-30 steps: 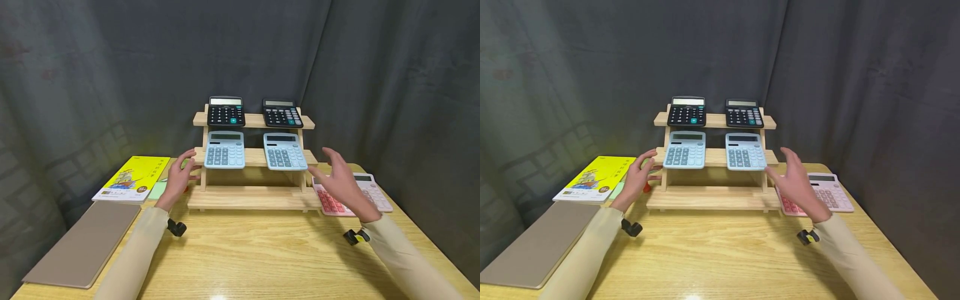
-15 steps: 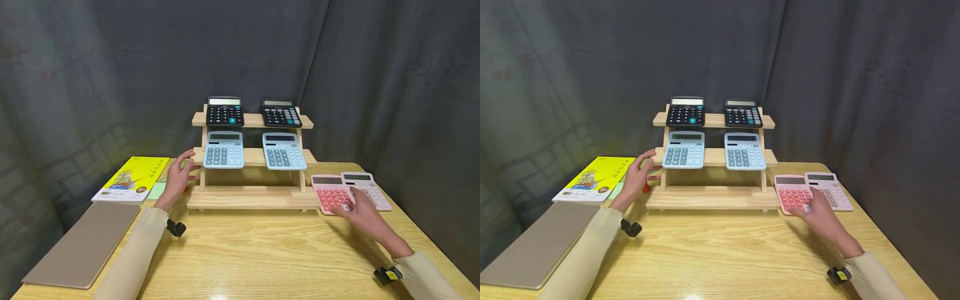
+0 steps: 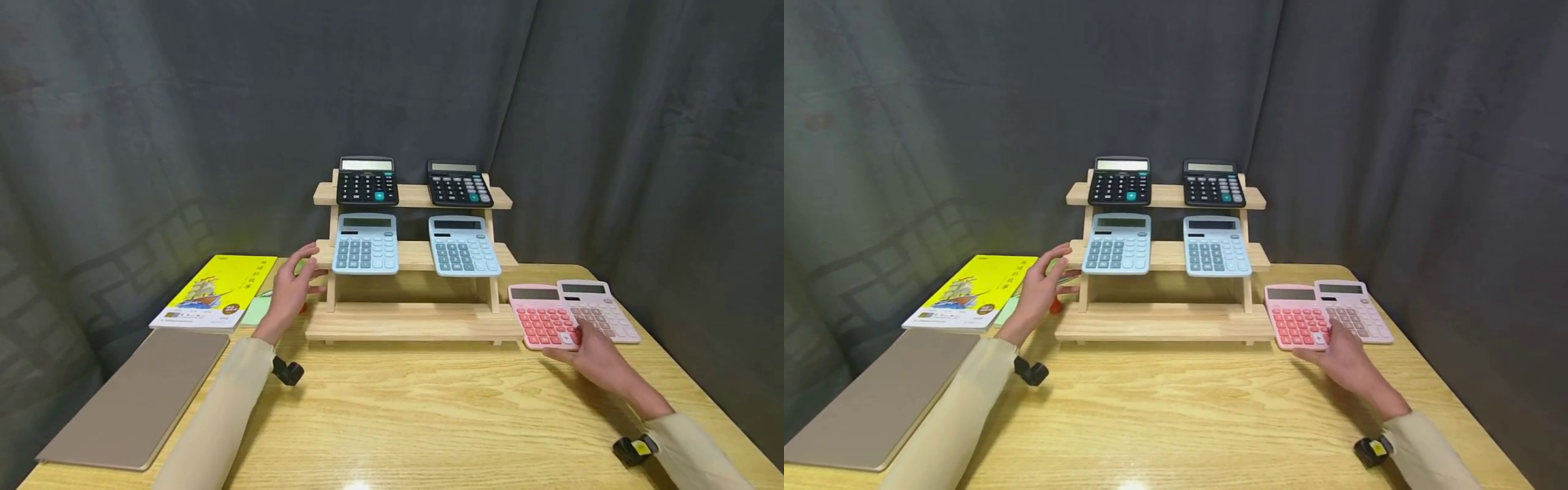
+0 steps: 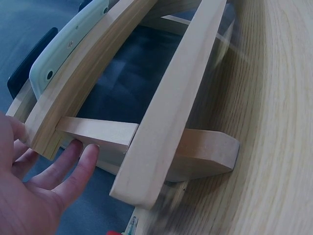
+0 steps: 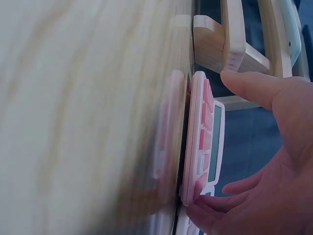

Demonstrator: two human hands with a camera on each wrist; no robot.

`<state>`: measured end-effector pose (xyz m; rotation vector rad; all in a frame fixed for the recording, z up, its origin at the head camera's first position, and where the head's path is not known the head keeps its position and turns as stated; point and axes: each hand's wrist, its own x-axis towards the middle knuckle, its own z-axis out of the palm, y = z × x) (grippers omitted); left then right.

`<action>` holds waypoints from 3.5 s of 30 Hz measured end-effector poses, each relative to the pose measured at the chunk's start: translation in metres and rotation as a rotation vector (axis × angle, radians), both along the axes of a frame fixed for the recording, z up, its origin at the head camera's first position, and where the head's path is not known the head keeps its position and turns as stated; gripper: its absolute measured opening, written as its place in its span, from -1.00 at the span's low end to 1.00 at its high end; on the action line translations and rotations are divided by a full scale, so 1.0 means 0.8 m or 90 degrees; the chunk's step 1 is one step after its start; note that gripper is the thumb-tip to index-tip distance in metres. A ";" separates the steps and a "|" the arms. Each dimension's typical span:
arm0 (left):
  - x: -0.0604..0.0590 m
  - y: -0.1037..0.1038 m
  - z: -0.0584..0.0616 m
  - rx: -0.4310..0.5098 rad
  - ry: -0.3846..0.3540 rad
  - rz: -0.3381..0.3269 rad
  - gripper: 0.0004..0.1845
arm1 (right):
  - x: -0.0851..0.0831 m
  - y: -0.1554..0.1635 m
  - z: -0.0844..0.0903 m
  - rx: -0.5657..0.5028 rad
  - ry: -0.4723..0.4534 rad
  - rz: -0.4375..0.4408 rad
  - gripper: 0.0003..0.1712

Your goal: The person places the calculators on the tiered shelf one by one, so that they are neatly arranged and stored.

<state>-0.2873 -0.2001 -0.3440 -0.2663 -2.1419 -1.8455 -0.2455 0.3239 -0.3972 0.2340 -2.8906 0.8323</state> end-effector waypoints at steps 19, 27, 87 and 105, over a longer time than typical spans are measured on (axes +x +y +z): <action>-0.001 0.002 0.000 0.004 0.001 0.003 -0.54 | -0.022 0.003 0.002 -0.003 -0.066 -0.032 0.13; -0.001 0.001 0.000 0.004 -0.001 0.001 -0.54 | -0.033 -0.008 -0.005 -0.067 0.000 0.038 0.02; -0.014 -0.005 -0.013 0.024 0.000 -0.006 -0.54 | 0.044 -0.046 0.036 0.053 0.153 -0.075 0.28; -0.035 -0.013 -0.037 0.007 0.024 0.017 -0.54 | 0.047 -0.194 0.046 -0.030 0.081 0.091 0.35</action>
